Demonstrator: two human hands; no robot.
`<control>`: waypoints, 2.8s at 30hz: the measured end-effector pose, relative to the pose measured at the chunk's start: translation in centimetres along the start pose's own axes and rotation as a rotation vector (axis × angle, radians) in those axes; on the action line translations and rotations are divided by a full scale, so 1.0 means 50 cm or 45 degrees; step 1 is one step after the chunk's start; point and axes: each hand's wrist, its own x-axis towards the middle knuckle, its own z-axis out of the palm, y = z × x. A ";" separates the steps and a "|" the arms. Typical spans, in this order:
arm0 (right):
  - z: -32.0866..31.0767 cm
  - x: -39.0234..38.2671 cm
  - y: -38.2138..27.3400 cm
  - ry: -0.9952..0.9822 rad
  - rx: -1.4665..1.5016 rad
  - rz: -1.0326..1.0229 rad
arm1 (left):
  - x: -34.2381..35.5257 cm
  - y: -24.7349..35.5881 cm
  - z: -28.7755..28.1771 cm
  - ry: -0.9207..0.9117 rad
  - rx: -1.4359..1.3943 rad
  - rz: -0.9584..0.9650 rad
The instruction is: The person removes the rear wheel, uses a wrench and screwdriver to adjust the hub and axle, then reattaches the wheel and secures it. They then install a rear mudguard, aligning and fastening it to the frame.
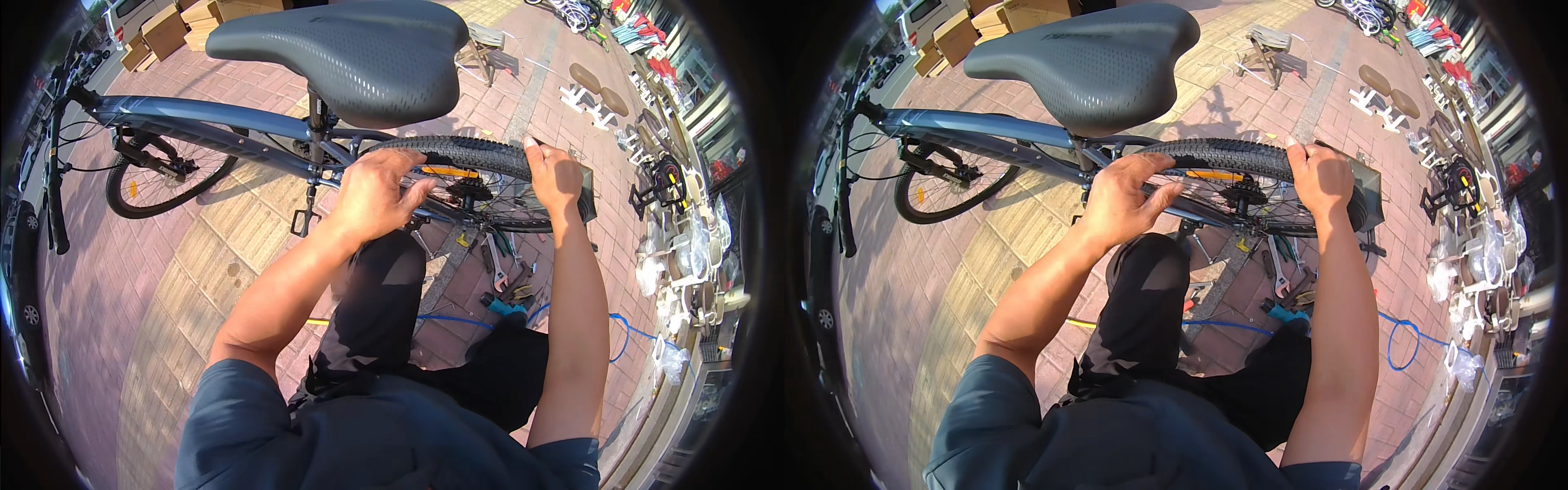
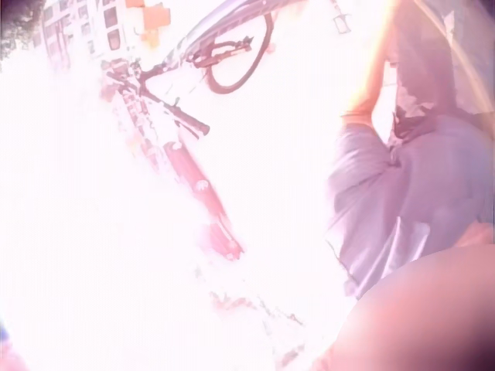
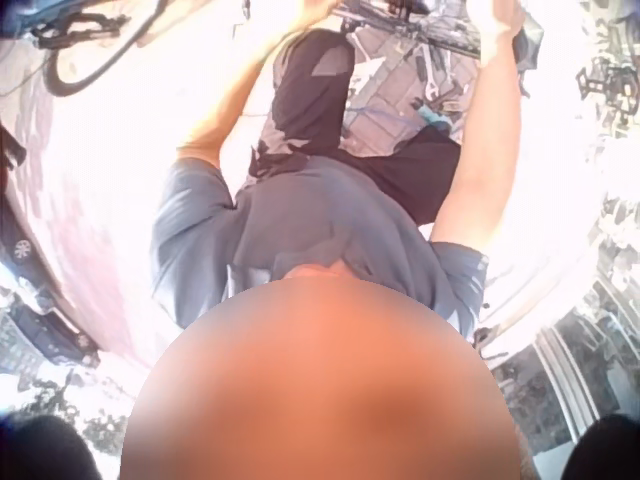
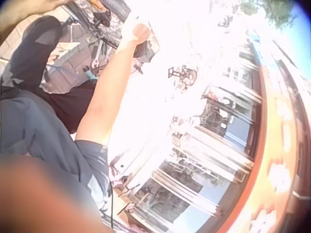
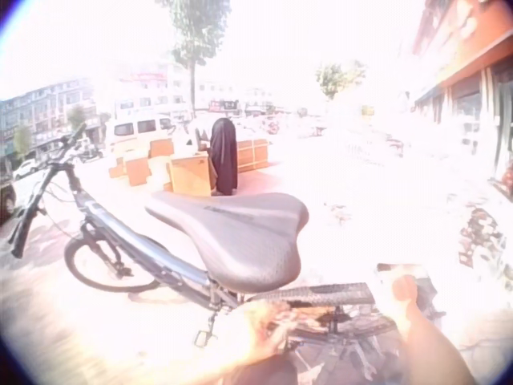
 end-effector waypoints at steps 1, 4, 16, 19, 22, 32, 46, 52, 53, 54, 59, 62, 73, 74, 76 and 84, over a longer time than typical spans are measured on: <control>0.001 -0.001 0.001 0.004 -0.008 0.013 | -0.034 -0.006 -0.067 0.184 0.049 0.062; 0.001 0.000 0.003 -0.004 0.004 -0.005 | -0.101 -0.043 -0.345 0.755 0.673 0.096; 0.000 -0.014 0.060 -0.057 0.293 0.041 | -0.244 -0.195 -1.048 0.375 1.275 -1.569; 0.025 -0.025 0.148 0.054 0.390 0.004 | -0.255 -0.175 -1.058 0.381 1.252 -1.626; 0.079 -0.034 0.273 0.388 -0.001 -0.494 | -0.256 -0.145 -1.030 0.408 1.267 -1.677; -0.033 -0.035 -0.013 -0.061 -0.244 0.343 | -0.254 -0.064 -0.946 0.765 1.400 -1.837; -0.025 -0.334 -0.502 -0.605 0.999 -0.966 | -0.237 -0.040 -0.933 0.721 1.478 -1.866; 0.013 -0.356 -0.374 -0.720 0.979 -0.635 | -0.256 -0.091 -0.878 0.679 2.018 -1.416; 0.018 -0.360 -0.354 -0.796 0.918 -0.580 | -0.260 -0.110 -0.878 0.716 1.900 -1.416; 0.021 -0.370 -0.337 -0.849 0.915 -0.477 | -0.268 -0.132 -0.875 0.647 1.879 -1.424; 0.026 -0.374 -0.249 -0.809 0.789 -0.267 | -0.271 -0.216 -0.878 0.598 1.962 -1.300; 0.000 -0.349 -0.169 -0.613 0.823 -0.072 | -0.236 -0.203 -0.821 0.669 2.029 -1.121; -0.068 -0.261 -0.022 -0.042 0.762 0.144 | -0.157 -0.253 -0.077 0.760 -0.827 -1.238; -0.065 -0.270 -0.023 -0.130 0.802 0.169 | -0.159 -0.273 -0.054 0.862 -0.949 -1.429; -0.054 -0.293 -0.028 -0.372 0.726 0.255 | -0.155 -0.305 -0.029 0.988 -1.118 -1.690; -0.001 -0.246 -0.072 -0.223 0.819 0.357 | 0.021 -0.354 -0.044 1.544 -1.628 -0.927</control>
